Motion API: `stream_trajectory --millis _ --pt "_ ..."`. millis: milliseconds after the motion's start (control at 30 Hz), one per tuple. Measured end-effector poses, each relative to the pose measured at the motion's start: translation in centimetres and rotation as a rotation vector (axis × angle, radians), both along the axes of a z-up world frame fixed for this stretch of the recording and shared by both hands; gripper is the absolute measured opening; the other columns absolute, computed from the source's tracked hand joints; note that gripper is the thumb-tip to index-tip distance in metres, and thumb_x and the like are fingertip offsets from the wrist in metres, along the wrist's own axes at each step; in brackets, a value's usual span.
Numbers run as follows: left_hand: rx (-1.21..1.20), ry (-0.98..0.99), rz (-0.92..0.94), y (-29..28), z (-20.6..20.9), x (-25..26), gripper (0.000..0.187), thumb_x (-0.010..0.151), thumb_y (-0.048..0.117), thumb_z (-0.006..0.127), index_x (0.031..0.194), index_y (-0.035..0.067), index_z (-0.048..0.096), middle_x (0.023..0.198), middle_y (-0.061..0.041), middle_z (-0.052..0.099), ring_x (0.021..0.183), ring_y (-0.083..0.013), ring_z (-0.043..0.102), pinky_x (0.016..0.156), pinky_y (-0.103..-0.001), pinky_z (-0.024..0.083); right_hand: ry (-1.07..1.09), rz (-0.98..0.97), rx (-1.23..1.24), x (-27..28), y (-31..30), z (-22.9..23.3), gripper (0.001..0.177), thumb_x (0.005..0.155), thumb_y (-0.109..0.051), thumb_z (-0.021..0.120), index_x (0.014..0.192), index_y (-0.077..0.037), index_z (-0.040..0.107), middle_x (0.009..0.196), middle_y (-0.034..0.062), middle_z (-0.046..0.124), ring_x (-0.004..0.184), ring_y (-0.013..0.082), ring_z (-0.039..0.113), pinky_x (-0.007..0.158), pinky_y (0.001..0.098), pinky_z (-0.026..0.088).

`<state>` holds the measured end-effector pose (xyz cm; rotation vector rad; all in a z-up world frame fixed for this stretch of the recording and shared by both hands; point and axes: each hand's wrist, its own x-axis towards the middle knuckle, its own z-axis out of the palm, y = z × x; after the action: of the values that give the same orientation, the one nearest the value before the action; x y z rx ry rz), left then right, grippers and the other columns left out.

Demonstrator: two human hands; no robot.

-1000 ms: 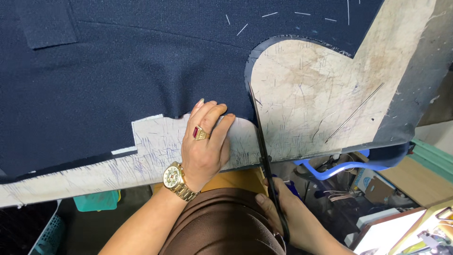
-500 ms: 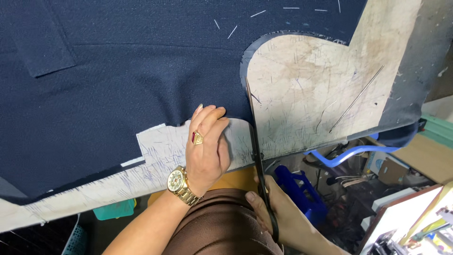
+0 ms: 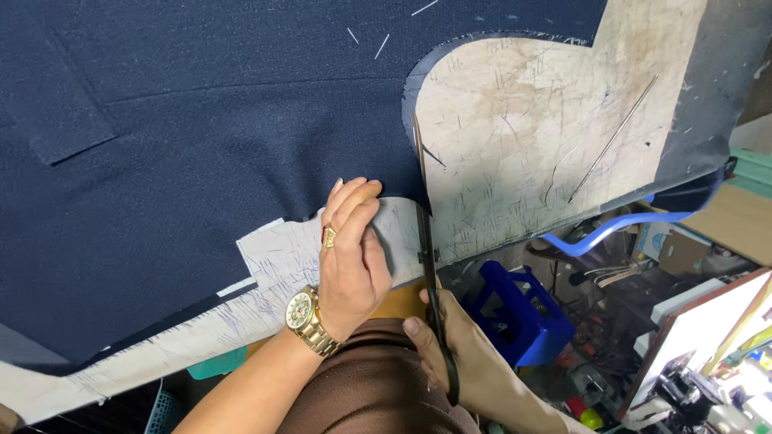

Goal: The person cuts along the edges of a dark blue fabric piece using shears on a work table. They then unfold the fabric, align it with another piece, and smooth it by hand.

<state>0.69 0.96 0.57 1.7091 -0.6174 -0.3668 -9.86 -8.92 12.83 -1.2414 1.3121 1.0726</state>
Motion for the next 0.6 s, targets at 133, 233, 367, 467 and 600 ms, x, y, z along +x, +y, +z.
stream_trajectory --millis 133,233,367,467,600 --pt "-0.013 0.015 0.000 0.3 0.0 0.0 0.030 0.104 -0.007 0.034 0.132 -0.003 0.043 0.135 -0.027 0.057 0.130 -0.0456 0.056 0.124 -0.065 0.038 -0.121 -0.180 0.012 0.1 1.4 -0.5 0.048 0.097 -0.043 0.055 0.132 -0.012 0.046 0.054 0.0010 0.048 0.043 0.0116 0.047 0.046 0.0291 0.043" --pt "-0.031 0.027 0.002 0.5 -0.1 0.1 0.030 0.105 -0.007 0.034 0.134 -0.002 0.042 0.135 -0.027 0.057 0.131 -0.0459 0.056 0.124 -0.066 0.039 -0.196 -0.325 0.034 0.1 2.4 -0.9 0.032 0.102 -0.033 0.055 0.123 -0.011 0.044 0.053 0.0001 0.038 0.040 0.0113 0.039 0.040 0.0284 0.039" --pt "-0.068 0.058 0.003 0.7 0.0 0.4 0.028 0.107 -0.003 0.032 0.134 -0.001 0.041 0.134 -0.028 0.057 0.130 -0.0460 0.057 0.124 -0.066 0.040 -0.139 -0.447 0.019 0.5 4.1 -1.1 0.024 0.103 -0.030 0.056 0.116 -0.013 0.045 0.051 -0.0018 0.037 0.040 0.0098 0.038 0.038 0.0277 0.042" --pt "-0.075 0.083 0.006 0.7 0.4 0.7 0.028 0.106 -0.003 0.031 0.132 -0.003 0.041 0.132 -0.029 0.057 0.130 -0.0460 0.057 0.124 -0.065 0.041 -0.116 -0.509 0.028 1.9 4.5 -0.6 0.025 0.103 -0.029 0.056 0.115 -0.010 0.046 0.058 0.0010 0.036 0.047 0.0120 0.039 0.043 0.0287 0.046" --pt "-0.077 0.121 0.011 0.8 0.8 1.1 0.025 0.107 0.000 0.031 0.130 -0.003 0.041 0.132 -0.028 0.058 0.131 -0.0443 0.057 0.124 -0.063 0.041 -0.146 -0.519 0.026 2.7 4.5 -0.3 0.027 0.103 -0.030 0.057 0.114 -0.008 0.048 0.057 0.0018 0.035 0.046 0.0124 0.040 0.045 0.0290 0.046"
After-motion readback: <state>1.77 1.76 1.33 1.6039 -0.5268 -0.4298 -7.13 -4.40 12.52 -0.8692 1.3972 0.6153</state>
